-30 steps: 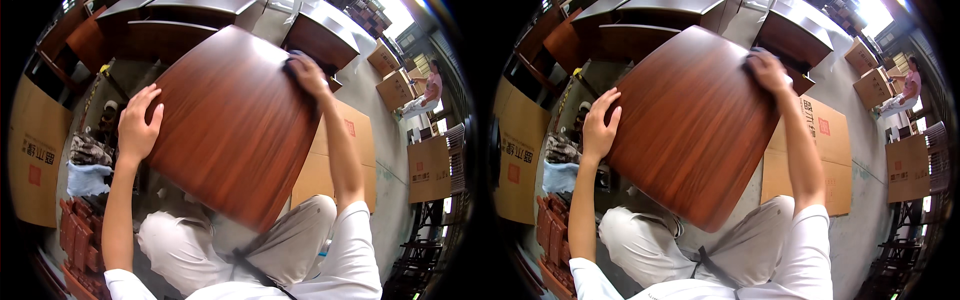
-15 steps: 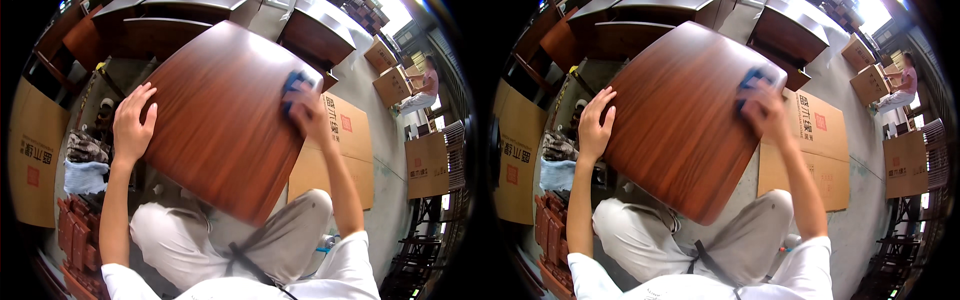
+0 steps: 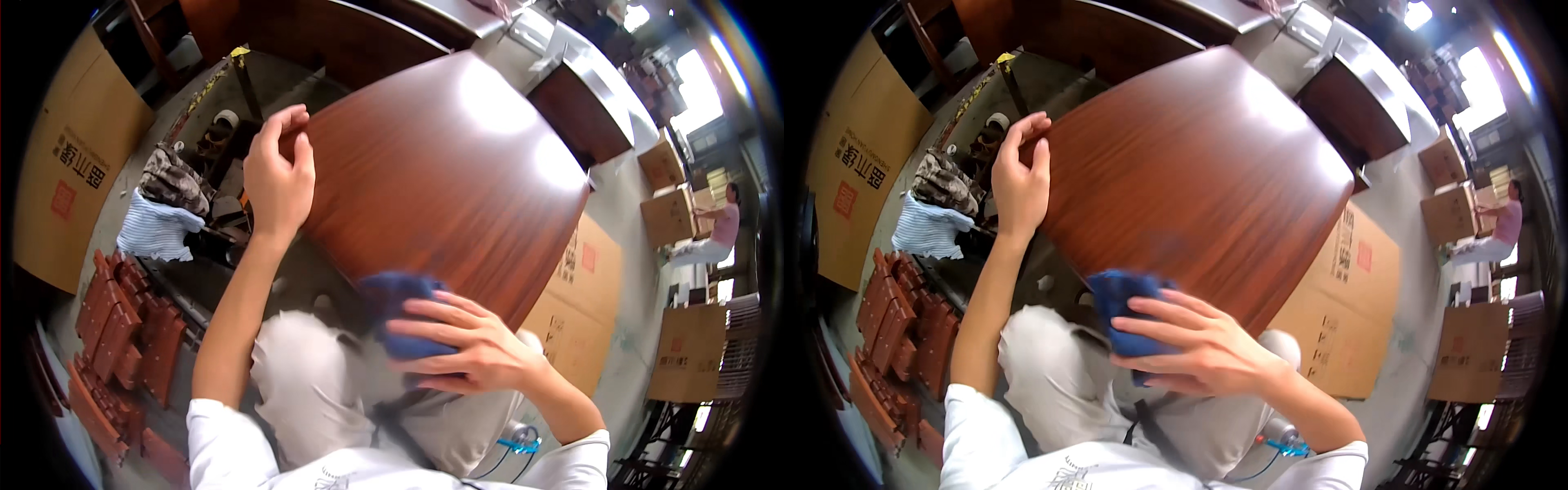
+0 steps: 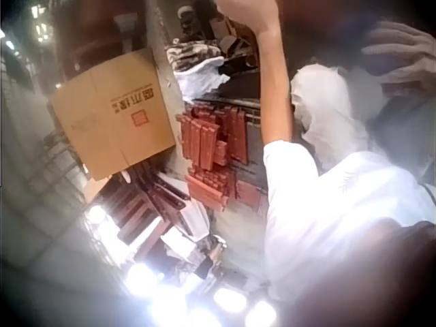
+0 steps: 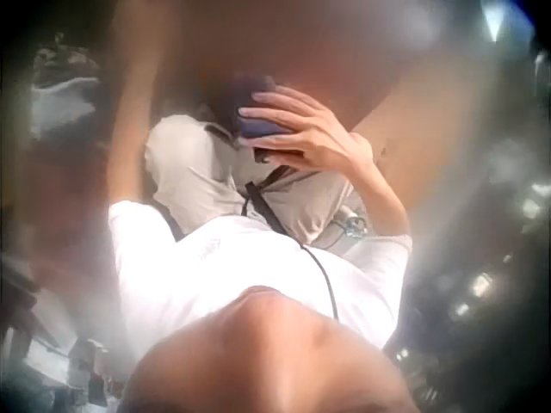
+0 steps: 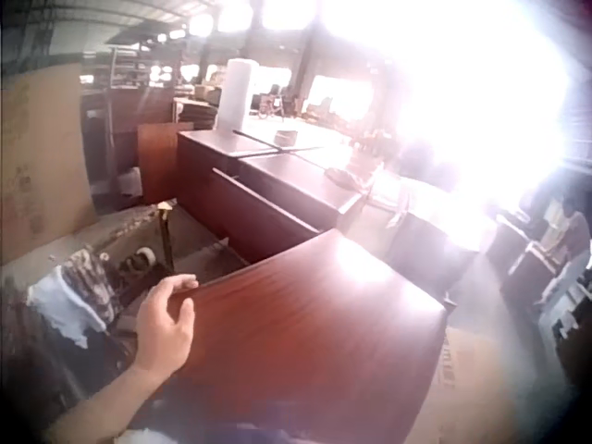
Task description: The person performs finishing work on a wood cabinet by scraping an edge, sanding a corner, wiping the surface with a cloth, using a spray gun, and using an air nozzle to clean the drawer area.
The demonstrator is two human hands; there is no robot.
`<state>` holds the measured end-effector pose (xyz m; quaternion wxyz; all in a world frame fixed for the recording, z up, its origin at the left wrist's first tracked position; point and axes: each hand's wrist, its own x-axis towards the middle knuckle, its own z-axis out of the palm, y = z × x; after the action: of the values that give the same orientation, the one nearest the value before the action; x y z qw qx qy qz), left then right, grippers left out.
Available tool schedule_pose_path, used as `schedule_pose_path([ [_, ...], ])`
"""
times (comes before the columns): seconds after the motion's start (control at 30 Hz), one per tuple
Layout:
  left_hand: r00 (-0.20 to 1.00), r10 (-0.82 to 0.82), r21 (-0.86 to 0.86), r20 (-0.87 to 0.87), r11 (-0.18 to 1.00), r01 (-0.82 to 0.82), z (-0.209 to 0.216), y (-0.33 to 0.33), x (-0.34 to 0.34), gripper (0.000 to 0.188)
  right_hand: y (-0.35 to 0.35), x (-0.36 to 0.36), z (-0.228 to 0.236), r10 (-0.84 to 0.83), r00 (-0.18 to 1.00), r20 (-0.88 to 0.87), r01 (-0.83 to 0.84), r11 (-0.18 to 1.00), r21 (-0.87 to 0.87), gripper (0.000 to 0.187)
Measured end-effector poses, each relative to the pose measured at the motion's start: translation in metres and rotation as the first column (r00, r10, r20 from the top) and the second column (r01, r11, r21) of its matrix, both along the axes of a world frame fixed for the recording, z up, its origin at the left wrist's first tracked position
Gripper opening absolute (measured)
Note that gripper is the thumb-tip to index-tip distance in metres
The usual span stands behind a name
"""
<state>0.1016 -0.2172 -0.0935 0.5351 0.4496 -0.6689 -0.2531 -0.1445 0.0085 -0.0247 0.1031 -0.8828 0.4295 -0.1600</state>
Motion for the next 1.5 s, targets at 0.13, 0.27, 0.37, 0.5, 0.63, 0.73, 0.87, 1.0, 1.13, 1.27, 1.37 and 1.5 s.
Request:
schedule_pose_path([
  [0.13,0.992,-0.098,0.031,-0.085,0.994,0.101,-0.015,0.04,0.04,0.046,-0.138,-0.144,-0.038,-0.487,0.858,0.163,0.512,0.839,-0.184,0.039],
  [0.27,0.962,-0.075,0.322,-0.264,0.933,0.161,-0.104,0.079,0.085,0.051,-0.241,-0.27,-0.02,-0.74,0.649,0.176,0.761,0.629,-0.16,0.041],
  [0.37,0.93,0.009,0.405,-0.366,0.902,0.15,-0.126,0.072,0.109,0.054,-0.264,-0.033,-0.034,-0.221,0.962,0.162,0.243,0.96,-0.135,0.029],
  [0.5,0.864,0.016,0.391,-0.504,0.896,0.211,-0.102,0.064,0.109,0.051,-0.173,0.063,-0.005,0.179,0.984,-0.024,-0.18,0.976,-0.122,0.032],
  [0.63,0.865,0.05,0.473,-0.5,0.852,0.225,-0.098,0.099,0.144,0.045,-0.21,-0.136,-0.037,-0.446,0.799,0.404,0.419,0.894,0.158,0.03],
  [0.73,0.876,0.024,0.534,-0.481,0.801,0.271,-0.117,0.104,0.128,0.041,-0.285,-0.18,-0.029,-0.492,0.859,0.144,0.512,0.828,-0.229,0.033],
  [0.87,0.917,0.042,0.407,-0.396,0.903,0.134,-0.078,0.078,0.117,0.044,-0.227,0.084,-0.034,0.169,0.97,0.178,-0.116,0.955,-0.273,0.03],
  [1.0,0.936,-0.028,0.152,-0.351,0.985,0.086,-0.018,0.045,0.118,0.043,-0.057,0.076,-0.025,0.176,0.929,0.324,-0.178,0.984,-0.024,0.032],
  [1.13,0.967,-0.127,0.156,-0.221,0.974,0.163,-0.001,0.038,0.13,0.042,0.005,-0.129,-0.031,-0.491,0.817,0.301,0.543,0.832,-0.116,0.033],
  [1.27,0.946,-0.323,0.132,-0.006,0.938,0.321,0.018,0.051,0.09,0.04,0.01,-0.153,-0.045,-0.637,0.708,0.304,0.704,0.667,-0.245,0.028],
  [1.37,0.904,-0.408,0.058,0.127,0.913,0.404,0.052,0.07,0.071,0.039,0.055,-0.028,-0.045,-0.323,0.892,0.317,0.425,0.838,-0.342,0.023],
  [1.5,0.84,-0.527,0.045,0.127,0.849,0.526,0.072,0.099,0.029,0.038,0.062,-0.067,-0.046,-0.313,0.902,0.298,0.411,0.836,-0.364,0.028],
])
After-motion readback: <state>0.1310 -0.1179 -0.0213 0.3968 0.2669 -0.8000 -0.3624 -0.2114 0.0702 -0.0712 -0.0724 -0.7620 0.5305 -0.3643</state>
